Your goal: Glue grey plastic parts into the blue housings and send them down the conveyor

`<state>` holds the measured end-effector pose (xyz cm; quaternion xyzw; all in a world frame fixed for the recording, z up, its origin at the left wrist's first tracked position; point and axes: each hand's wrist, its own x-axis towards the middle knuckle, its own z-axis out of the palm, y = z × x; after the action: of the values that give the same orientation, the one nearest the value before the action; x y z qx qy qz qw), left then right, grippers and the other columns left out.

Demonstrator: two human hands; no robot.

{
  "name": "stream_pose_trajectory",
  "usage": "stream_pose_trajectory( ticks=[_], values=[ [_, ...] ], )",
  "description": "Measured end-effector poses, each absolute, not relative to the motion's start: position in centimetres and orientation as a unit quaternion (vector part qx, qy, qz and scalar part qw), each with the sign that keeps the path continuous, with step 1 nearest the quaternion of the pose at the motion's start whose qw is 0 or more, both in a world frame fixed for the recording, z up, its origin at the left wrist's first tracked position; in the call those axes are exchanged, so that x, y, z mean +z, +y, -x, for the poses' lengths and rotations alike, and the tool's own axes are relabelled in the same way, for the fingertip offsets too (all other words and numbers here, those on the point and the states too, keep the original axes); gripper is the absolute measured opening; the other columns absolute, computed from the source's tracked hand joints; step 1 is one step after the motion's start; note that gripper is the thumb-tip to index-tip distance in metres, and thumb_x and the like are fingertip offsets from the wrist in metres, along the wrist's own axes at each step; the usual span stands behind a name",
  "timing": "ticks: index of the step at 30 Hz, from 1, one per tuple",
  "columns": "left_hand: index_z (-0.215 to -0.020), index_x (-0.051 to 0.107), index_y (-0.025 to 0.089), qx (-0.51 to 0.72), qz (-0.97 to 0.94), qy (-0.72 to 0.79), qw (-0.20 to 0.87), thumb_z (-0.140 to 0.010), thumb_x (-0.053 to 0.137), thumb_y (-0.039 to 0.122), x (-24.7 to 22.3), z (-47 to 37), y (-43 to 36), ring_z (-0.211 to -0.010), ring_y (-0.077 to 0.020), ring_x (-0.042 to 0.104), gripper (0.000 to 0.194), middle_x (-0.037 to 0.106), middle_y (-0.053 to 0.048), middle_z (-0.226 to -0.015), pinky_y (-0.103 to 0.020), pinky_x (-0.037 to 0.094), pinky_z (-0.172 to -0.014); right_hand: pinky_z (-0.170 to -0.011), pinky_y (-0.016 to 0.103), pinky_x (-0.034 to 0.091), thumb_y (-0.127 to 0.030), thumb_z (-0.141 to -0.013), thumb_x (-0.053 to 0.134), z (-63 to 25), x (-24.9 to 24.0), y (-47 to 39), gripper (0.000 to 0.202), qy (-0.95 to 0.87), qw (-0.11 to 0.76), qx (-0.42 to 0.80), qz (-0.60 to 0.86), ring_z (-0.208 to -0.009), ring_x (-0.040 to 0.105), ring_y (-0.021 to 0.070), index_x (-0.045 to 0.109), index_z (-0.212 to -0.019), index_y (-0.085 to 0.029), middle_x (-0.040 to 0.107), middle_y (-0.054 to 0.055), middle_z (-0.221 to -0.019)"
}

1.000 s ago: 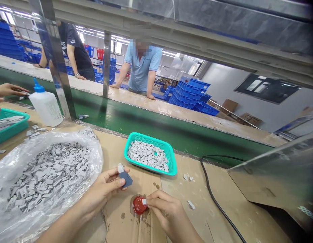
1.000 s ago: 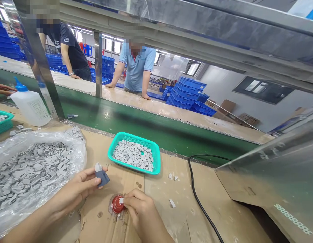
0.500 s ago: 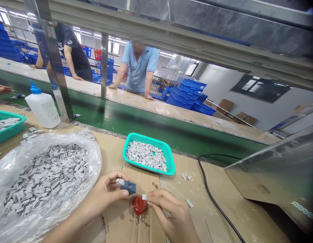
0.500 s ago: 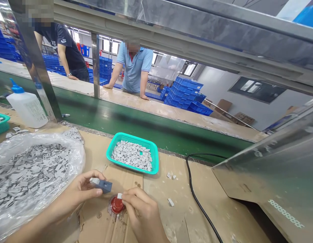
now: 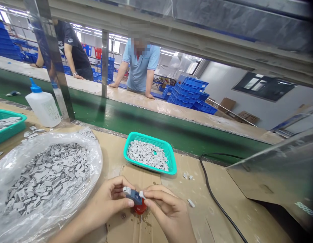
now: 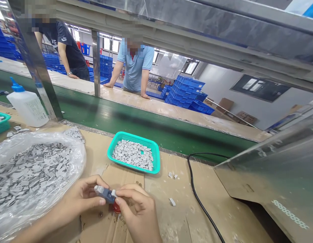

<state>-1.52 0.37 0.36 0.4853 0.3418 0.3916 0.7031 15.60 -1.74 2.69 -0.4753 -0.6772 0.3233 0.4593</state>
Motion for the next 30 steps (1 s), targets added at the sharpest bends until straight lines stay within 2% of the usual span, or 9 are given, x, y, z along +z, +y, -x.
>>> stream_pose_trajectory(
  ticks=[9, 13, 16, 19, 24, 27, 30],
  values=[
    [-0.069, 0.053, 0.014, 0.411, -0.431, 0.320, 0.737, -0.061, 0.066, 0.013, 0.5, 1.2, 0.1, -0.067, -0.0132, 0.058, 0.015, 0.063, -0.001, -0.072, -0.025, 0.045, -0.063, -0.060, 0.024, 0.051, -0.006, -0.069, 0.057, -15.2, 2.4, -1.8, 0.017, -0.726, 0.438, 0.281, 0.450, -0.068, 0.062, 0.0158, 0.068, -0.072, -0.018, 0.064, 0.006, -0.073],
    [-0.067, 0.054, 0.014, 0.440, -0.376, 0.330, 0.746, -0.058, 0.069, 0.014, 0.5, 0.8, -0.2, -0.063, -0.0116, 0.057, 0.016, 0.062, 0.001, -0.067, -0.022, 0.044, -0.059, -0.061, 0.023, 0.051, -0.004, -0.073, 0.051, -15.0, 2.3, -2.3, 0.024, -0.764, 0.411, 0.263, 0.421, -0.073, 0.060, 0.0151, 0.065, -0.087, -0.018, 0.059, 0.007, -0.084],
    [-0.068, 0.057, 0.015, 0.457, -0.341, 0.326, 0.754, -0.058, 0.070, 0.016, 0.2, 0.3, -0.6, -0.064, -0.0122, 0.056, 0.016, 0.062, 0.000, -0.066, -0.022, 0.044, -0.058, -0.064, 0.023, 0.051, -0.001, -0.073, 0.050, -14.7, 1.8, -2.6, 0.036, -0.776, 0.429, 0.221, 0.406, -0.078, 0.058, 0.0150, 0.057, -0.103, -0.020, 0.057, 0.007, -0.090],
    [-0.077, 0.061, 0.016, 0.482, -0.291, 0.290, 0.774, -0.062, 0.068, 0.019, 0.1, -0.3, -1.1, -0.070, -0.0129, 0.056, 0.017, 0.062, -0.002, -0.073, -0.023, 0.045, -0.064, -0.066, 0.024, 0.050, 0.002, -0.072, 0.051, -14.2, 1.3, -2.5, 0.043, -0.781, 0.455, 0.141, 0.404, -0.081, 0.056, 0.0153, 0.053, -0.107, -0.022, 0.056, 0.007, -0.090],
    [-0.099, 0.059, 0.022, 0.491, -0.148, 0.251, 0.821, -0.063, 0.069, 0.019, 0.2, -0.7, -1.3, -0.082, -0.0118, 0.056, 0.037, 0.062, -0.002, -0.091, -0.021, 0.044, -0.073, -0.062, 0.031, 0.049, 0.002, -0.068, 0.055, -12.7, 1.3, -1.9, 0.036, -0.788, 0.492, 0.029, 0.369, -0.077, 0.055, 0.0190, 0.057, -0.097, -0.020, 0.056, 0.007, -0.079],
    [-0.099, 0.060, 0.019, 0.498, -0.106, 0.241, 0.826, -0.069, 0.063, 0.019, 0.6, 0.1, -0.5, -0.085, -0.0121, 0.056, 0.030, 0.061, -0.005, -0.097, -0.020, 0.045, -0.073, -0.065, 0.034, 0.049, -0.005, -0.070, 0.057, -12.3, 1.1, -1.9, 0.040, -0.780, 0.489, 0.031, 0.389, -0.079, 0.055, 0.0210, 0.052, -0.106, -0.020, 0.058, 0.008, -0.082],
    [-0.096, 0.061, 0.015, 0.535, -0.104, 0.256, 0.799, -0.076, 0.055, 0.017, 1.5, 2.0, 0.7, -0.078, -0.0107, 0.055, 0.021, 0.058, -0.007, -0.098, -0.017, 0.046, -0.064, -0.070, 0.035, 0.048, -0.008, -0.072, 0.055, -13.5, 0.9, -2.0, 0.048, -0.771, 0.479, 0.035, 0.417, -0.082, 0.055, 0.0210, 0.043, -0.117, -0.019, 0.059, 0.008, -0.086]
  ],
)
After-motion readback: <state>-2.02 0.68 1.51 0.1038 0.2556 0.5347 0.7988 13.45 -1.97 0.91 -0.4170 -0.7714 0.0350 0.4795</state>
